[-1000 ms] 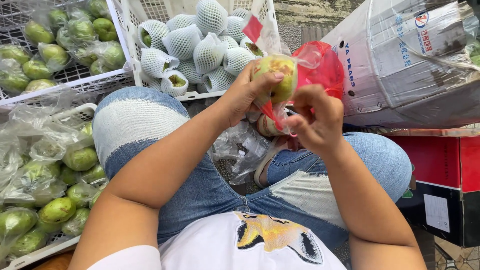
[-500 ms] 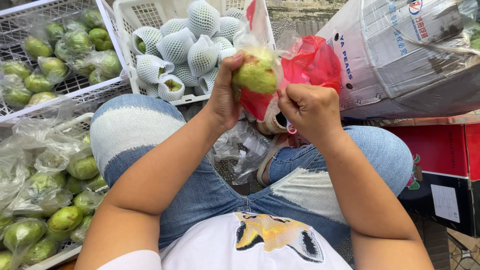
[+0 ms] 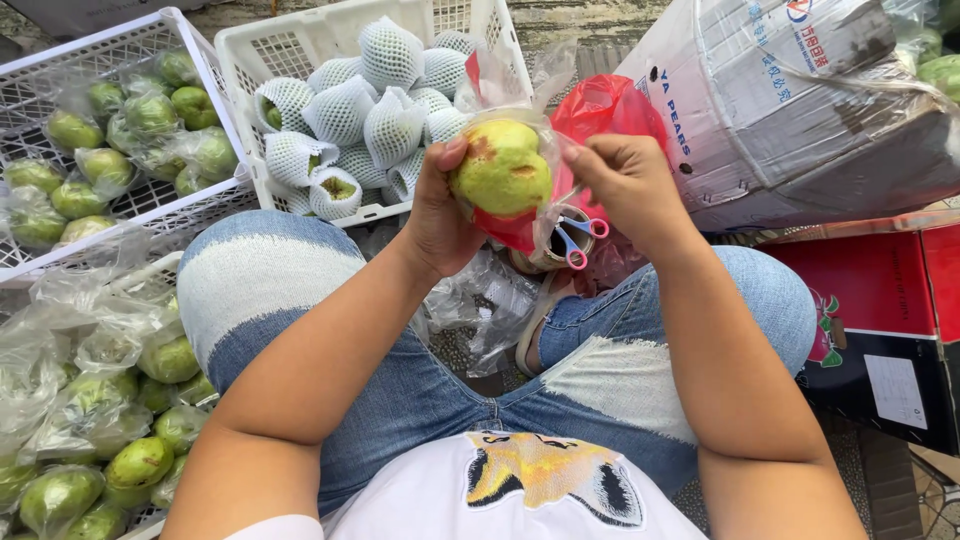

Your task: Wrapping guavas in protective foam nets and placing them into plastic bags for packing

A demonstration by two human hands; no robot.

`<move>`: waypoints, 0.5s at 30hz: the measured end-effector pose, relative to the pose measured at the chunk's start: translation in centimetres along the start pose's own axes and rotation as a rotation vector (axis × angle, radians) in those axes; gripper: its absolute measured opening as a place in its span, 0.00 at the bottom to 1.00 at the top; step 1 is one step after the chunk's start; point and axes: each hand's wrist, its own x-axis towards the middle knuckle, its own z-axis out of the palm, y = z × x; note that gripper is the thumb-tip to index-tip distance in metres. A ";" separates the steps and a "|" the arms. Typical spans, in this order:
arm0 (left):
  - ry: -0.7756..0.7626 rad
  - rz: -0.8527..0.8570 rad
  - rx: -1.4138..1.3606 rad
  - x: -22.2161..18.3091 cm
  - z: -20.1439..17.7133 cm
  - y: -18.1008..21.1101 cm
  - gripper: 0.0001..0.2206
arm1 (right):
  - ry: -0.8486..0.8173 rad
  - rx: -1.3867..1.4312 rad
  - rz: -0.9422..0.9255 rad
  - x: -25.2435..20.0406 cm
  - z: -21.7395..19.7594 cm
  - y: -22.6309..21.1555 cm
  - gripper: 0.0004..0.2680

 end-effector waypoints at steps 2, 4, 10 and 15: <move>-0.002 0.008 0.024 -0.2 0.4 0.7 0.24 | -0.010 0.197 0.038 -0.2 -0.1 -1.4 0.08; 0.033 0.066 0.355 -0.8 1.6 2.0 0.31 | 0.023 0.353 0.052 -0.2 -0.6 -2.5 0.07; 0.016 0.345 0.609 0.3 -0.1 -0.1 0.25 | -0.105 -0.033 -0.095 -2.0 3.1 -3.1 0.25; 0.097 0.361 1.012 -0.4 0.2 0.3 0.24 | -0.062 -0.098 -0.101 -2.1 4.2 -1.3 0.31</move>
